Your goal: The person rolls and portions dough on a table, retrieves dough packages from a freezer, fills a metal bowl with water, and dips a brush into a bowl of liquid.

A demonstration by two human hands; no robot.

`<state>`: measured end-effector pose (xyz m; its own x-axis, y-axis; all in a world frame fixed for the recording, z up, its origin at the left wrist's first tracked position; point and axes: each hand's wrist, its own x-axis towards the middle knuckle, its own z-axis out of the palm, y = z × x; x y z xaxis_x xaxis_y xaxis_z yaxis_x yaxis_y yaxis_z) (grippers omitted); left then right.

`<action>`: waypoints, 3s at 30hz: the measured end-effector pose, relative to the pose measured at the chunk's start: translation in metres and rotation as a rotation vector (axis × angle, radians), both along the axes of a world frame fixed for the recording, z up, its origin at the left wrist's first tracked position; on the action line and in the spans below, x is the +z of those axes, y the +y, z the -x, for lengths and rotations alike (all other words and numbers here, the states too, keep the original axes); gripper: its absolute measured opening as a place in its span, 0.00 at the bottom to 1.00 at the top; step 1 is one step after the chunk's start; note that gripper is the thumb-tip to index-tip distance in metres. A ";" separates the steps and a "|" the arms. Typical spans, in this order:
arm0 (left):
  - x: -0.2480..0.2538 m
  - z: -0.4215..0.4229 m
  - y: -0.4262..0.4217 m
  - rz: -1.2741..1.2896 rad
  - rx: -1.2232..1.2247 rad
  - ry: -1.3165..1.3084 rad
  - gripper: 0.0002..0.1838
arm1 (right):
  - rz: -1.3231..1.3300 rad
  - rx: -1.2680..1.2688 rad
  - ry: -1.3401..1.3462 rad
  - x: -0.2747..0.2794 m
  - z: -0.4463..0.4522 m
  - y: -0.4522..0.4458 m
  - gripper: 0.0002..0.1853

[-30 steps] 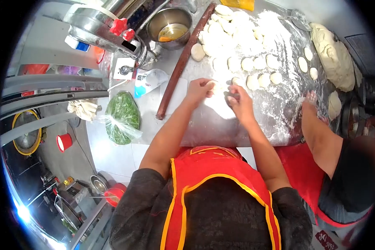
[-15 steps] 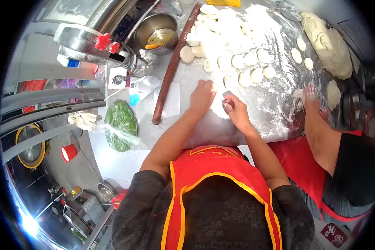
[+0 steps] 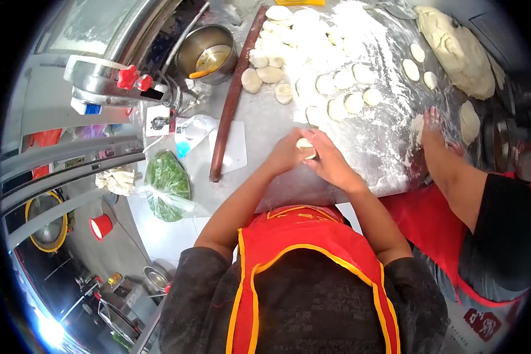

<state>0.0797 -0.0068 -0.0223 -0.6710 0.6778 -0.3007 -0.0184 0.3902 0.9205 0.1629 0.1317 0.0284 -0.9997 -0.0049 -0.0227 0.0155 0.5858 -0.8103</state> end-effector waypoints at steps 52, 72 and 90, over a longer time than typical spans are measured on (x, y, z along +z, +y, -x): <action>-0.031 0.045 -0.004 0.401 0.133 0.840 0.24 | -0.149 -0.818 0.036 -0.063 0.149 0.224 0.28; -0.021 0.050 0.005 0.491 0.128 0.857 0.25 | 0.621 -0.814 -0.217 -0.054 0.212 0.295 0.18; -0.042 0.043 -0.017 -0.038 0.400 0.727 0.29 | 0.420 -0.833 -0.205 -0.030 0.074 0.151 0.15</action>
